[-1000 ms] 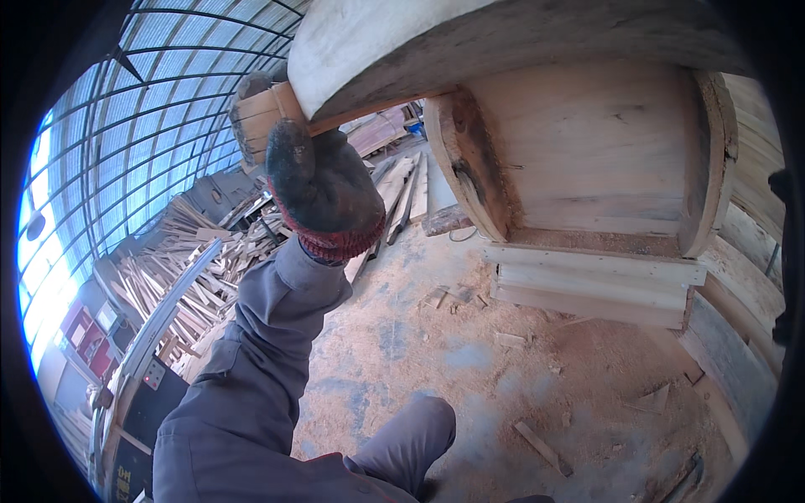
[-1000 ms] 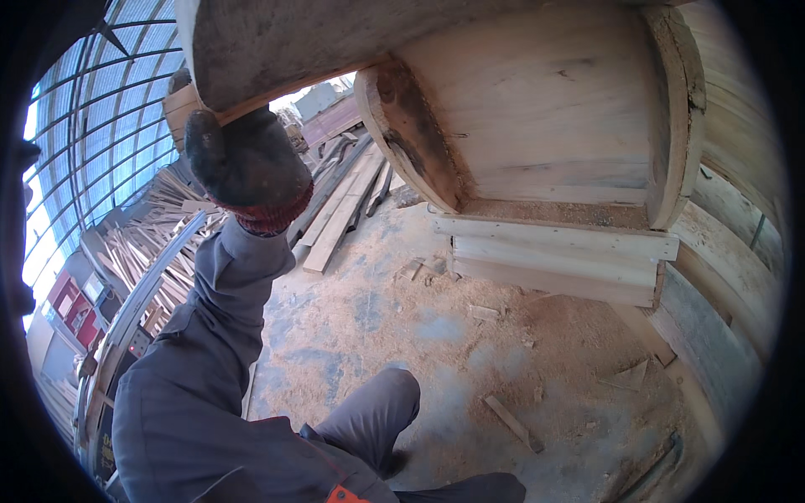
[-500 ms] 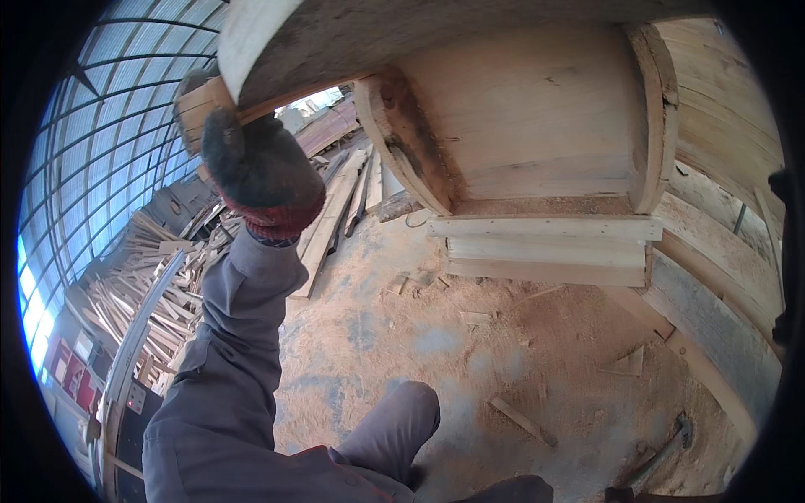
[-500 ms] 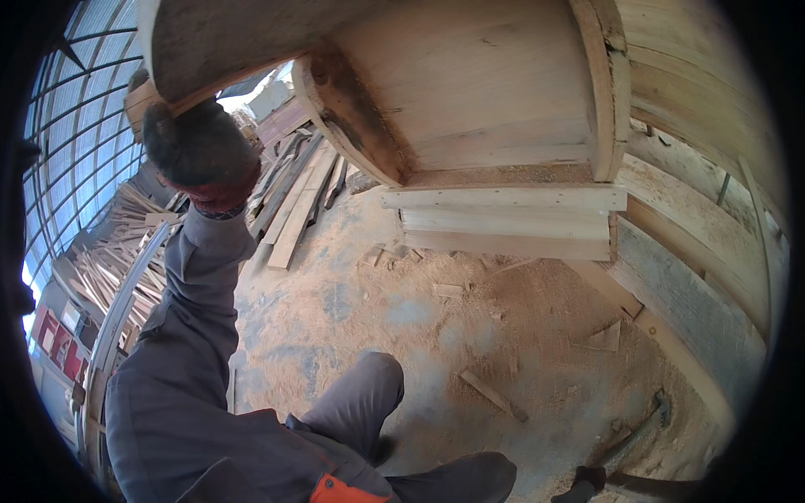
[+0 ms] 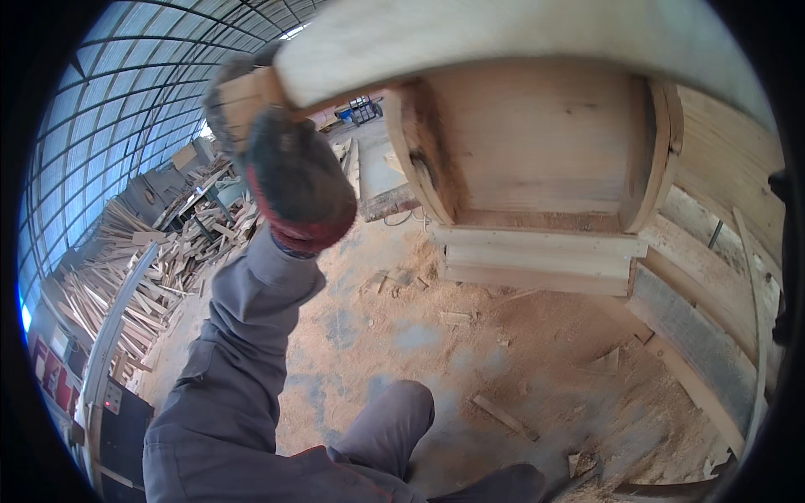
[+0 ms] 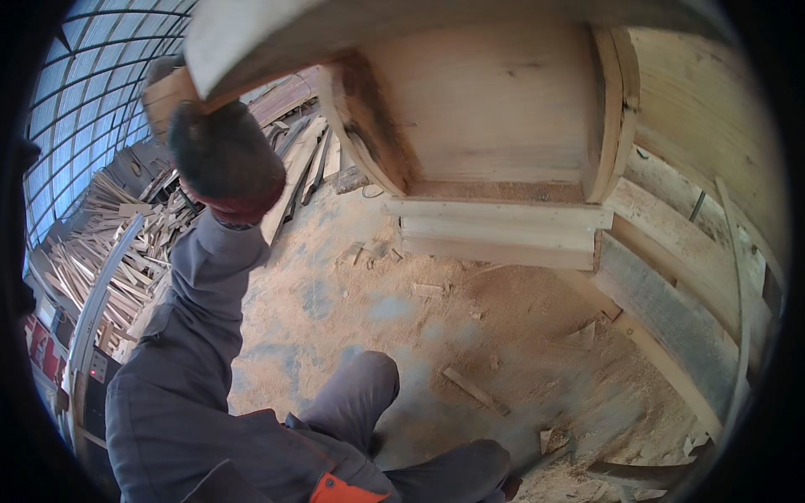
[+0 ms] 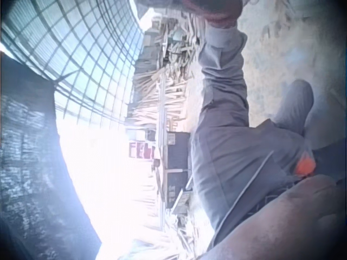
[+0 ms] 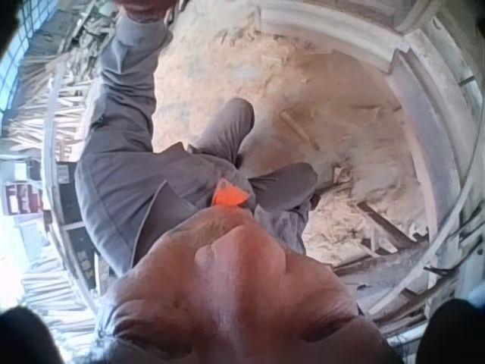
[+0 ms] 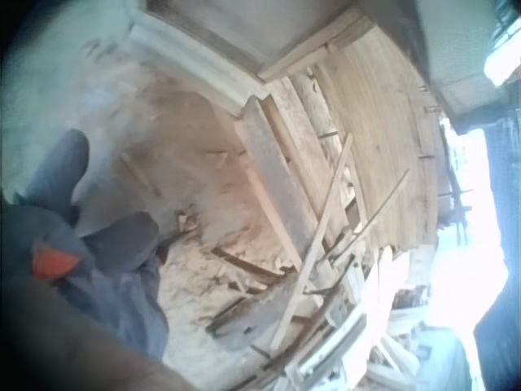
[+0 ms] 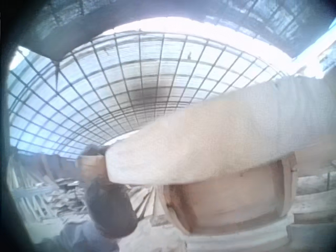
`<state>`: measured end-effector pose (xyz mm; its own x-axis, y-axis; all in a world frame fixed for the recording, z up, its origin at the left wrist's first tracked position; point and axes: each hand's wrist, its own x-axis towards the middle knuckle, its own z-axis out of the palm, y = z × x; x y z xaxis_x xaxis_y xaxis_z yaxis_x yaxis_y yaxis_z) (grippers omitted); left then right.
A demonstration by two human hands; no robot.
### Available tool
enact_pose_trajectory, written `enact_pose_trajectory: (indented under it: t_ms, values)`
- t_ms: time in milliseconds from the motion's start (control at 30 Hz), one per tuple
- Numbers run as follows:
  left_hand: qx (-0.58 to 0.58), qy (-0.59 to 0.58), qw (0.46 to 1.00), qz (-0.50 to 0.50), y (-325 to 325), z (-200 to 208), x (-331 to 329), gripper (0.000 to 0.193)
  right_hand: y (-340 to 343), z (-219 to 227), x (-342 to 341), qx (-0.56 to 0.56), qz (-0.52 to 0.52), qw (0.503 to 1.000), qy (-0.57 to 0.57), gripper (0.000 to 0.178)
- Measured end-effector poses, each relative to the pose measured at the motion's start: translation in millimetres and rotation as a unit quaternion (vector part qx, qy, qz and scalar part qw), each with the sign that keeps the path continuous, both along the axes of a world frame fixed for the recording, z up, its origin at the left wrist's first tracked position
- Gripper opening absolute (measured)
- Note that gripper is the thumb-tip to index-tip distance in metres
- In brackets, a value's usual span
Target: The person marks a thin wooden strip on a metal surface, then moves to a wooden frame and uses a chisel to carve and fit the strip into a groove. The person repeatedly checks the fit and adjusts the strip by hand.
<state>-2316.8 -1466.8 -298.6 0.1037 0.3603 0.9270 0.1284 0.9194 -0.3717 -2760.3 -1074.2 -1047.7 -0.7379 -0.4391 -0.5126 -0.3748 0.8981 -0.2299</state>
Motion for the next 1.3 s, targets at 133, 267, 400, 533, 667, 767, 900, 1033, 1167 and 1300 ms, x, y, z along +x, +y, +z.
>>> enact_pose_trajectory:
  t_ms: [133,267,400,533,667,767,900,1033,1167,1300]
  values:
    - [0.110,0.030,0.989,-0.090,5.5,4.6,-10.2,0.053,19.5,14.5,33.7,-0.165,-0.122,0.975,-0.083,0.016]
    - [0.081,-0.013,0.996,0.026,8.5,6.5,-12.2,0.063,44.4,55.8,75.8,-0.337,-0.278,0.871,-0.223,0.014]
    - [0.039,-0.056,0.996,0.049,11.2,8.3,-15.1,0.060,50.9,155.9,103.0,-0.315,-0.110,0.927,0.171,0.008]
    - [0.017,-0.075,0.995,0.063,14.8,14.1,-17.4,0.067,9.1,287.6,125.3,-0.559,-0.152,0.809,-0.104,0.035]
    - [0.028,-0.075,0.994,0.071,21.0,18.1,-19.8,0.065,-67.2,399.8,183.0,-0.693,-0.002,0.721,-0.035,0.035]
    - [0.060,-0.088,0.993,0.054,25.8,17.4,-19.2,0.065,-89.8,484.6,237.4,-0.692,0.077,0.698,-0.167,0.047]
    - [0.056,-0.111,0.991,0.047,28.2,21.5,-16.6,0.065,-120.9,572.4,298.6,-0.653,-0.038,0.528,-0.541,0.058]
    - [0.065,-0.111,0.991,0.038,34.8,26.2,-17.9,0.067,-148.7,597.1,312.0,-0.790,0.255,0.508,-0.227,0.059]
    - [0.084,-0.118,0.989,0.021,34.2,23.2,-18.6,0.069,-159.1,593.5,316.5,-0.708,0.294,0.616,-0.180,0.044]
    - [0.080,-0.128,0.988,0.041,14.6,9.5,-4.2,0.072,-163.8,606.3,331.7,-0.805,0.264,0.524,-0.087,0.030]
